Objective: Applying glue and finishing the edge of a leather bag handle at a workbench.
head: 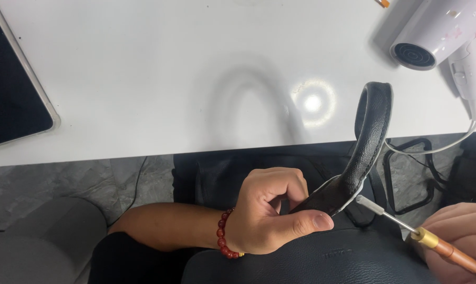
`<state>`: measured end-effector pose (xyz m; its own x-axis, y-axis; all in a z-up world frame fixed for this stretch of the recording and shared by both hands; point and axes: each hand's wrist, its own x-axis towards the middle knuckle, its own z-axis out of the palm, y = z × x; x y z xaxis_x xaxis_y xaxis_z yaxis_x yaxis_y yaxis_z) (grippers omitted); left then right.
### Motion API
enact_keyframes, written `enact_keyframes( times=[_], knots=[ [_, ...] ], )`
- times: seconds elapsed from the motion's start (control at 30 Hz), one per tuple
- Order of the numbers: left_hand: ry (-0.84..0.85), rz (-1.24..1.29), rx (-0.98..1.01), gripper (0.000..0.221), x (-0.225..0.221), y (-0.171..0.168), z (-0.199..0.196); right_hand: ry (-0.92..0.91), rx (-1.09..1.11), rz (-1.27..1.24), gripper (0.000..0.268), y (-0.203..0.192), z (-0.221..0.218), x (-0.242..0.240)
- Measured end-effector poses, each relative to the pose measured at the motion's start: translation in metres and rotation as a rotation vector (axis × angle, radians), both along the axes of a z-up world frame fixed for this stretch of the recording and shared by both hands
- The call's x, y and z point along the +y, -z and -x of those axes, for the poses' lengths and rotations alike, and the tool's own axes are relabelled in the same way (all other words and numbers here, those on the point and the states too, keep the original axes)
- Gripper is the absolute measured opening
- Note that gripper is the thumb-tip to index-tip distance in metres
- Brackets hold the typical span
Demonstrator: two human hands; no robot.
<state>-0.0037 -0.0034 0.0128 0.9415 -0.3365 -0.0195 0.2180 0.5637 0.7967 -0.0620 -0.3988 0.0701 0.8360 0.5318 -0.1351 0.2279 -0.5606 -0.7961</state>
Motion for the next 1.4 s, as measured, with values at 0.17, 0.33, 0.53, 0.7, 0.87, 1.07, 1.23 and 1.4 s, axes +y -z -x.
enact_keyframes(
  times=[0.17,0.33,0.53,0.7,0.87,1.07,1.23,1.4],
  knots=[
    [-0.029,-0.039,-0.043,0.04,0.0,0.001,0.0,-0.129,-0.167,-0.09,0.027,0.016,0.007,-0.026],
    [-0.018,-0.045,-0.052,0.039,0.002,0.0,0.0,-0.054,0.115,0.132,0.015,0.038,0.046,-0.107],
    [-0.012,-0.023,-0.056,0.035,0.004,-0.003,-0.002,-0.177,-0.002,0.005,0.02,0.029,0.028,-0.096],
    [-0.038,-0.063,-0.098,0.038,0.004,-0.001,-0.002,-0.228,0.917,-0.004,0.021,0.072,0.06,-0.195],
    [-0.034,-0.063,-0.085,0.038,0.004,-0.004,-0.003,-0.148,-0.121,-0.016,0.022,0.008,0.016,-0.053],
    [-0.049,-0.076,-0.101,0.038,0.003,-0.002,-0.003,-0.16,-0.03,0.046,0.021,0.029,0.034,-0.11],
    [-0.043,-0.07,-0.099,0.038,0.004,-0.003,-0.003,-0.186,0.046,0.115,0.023,0.006,0.017,-0.06],
    [-0.058,-0.085,-0.11,0.04,0.003,-0.002,-0.004,-0.042,-0.047,0.075,0.028,0.088,0.113,-0.215]
  ],
)
